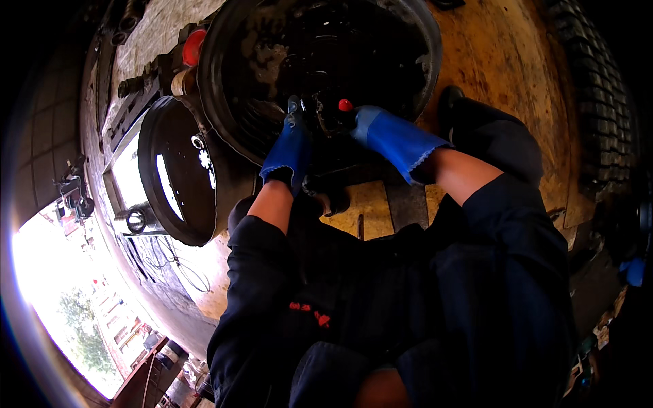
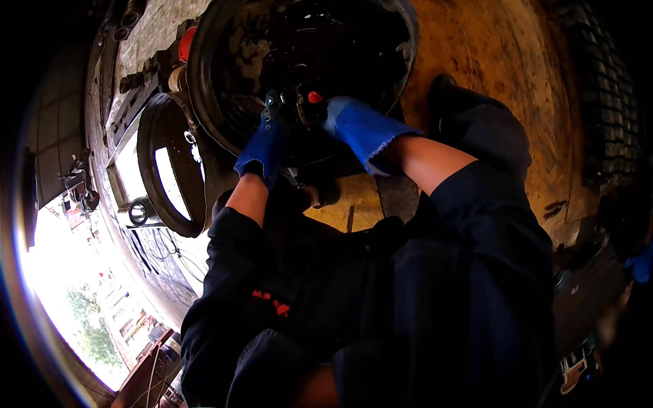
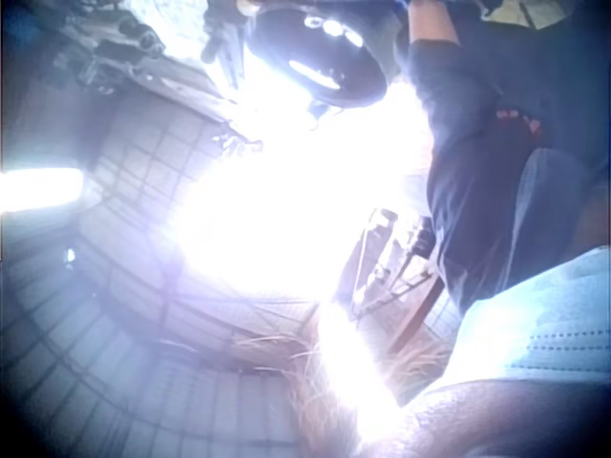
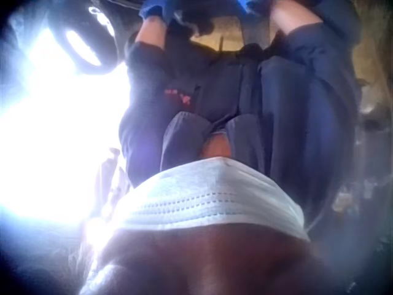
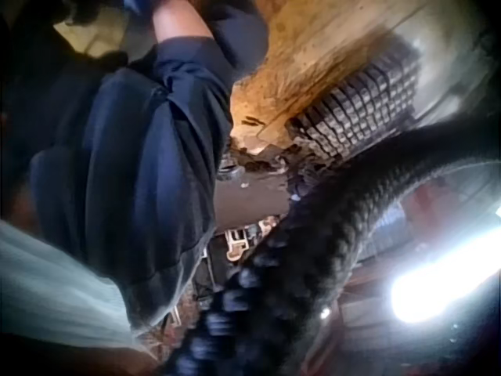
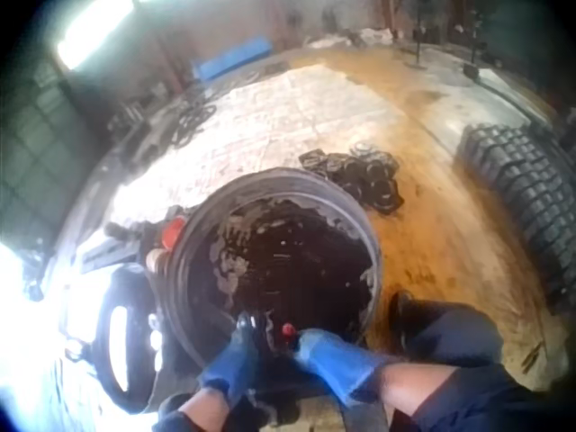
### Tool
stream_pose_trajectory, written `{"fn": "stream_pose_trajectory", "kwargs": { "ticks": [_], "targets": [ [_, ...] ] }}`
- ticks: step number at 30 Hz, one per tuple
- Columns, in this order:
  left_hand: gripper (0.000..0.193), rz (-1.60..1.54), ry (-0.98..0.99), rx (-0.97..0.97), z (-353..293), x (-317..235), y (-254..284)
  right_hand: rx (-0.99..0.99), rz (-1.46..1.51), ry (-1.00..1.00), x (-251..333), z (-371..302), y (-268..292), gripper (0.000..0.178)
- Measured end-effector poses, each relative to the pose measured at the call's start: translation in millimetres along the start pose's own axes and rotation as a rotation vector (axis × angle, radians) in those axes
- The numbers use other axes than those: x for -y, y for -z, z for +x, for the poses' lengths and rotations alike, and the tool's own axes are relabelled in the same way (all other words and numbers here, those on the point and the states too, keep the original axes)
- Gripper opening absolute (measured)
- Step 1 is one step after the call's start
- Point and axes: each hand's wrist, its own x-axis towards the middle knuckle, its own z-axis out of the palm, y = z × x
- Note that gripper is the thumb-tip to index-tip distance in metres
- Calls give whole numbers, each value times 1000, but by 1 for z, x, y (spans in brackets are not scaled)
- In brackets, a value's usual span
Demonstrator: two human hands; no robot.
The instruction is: The person is sitting on the floor and cleaning a circular mechanical part using a red-handled brush and a dark liquid from a large metal basin. They scrub the part thoroughly, dip it in the liquid, and place it on the floor next to other similar parts.
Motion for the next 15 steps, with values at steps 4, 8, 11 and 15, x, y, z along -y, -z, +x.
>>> {"fn": "stream_pose_trajectory", "kwargs": {
  "ticks": [4, 8, 11, 15],
  "targets": [
    [48, 33, -83, -1, 18, 22, 9, -115, 77, -208, 11, 9, 22, 53],
    [48, 157, -194, -10, 34, 51, 24, -166, 552, -358, 35, -5, 46, 52],
    [47, 197, -231, -16, 37, 59, 25, -145, 537, -364, 29, 7, 28, 51],
    [46, 208, -268, -12, 41, 61, 23, -135, 268, -279, 20, 11, 14, 51]
  ]
}}
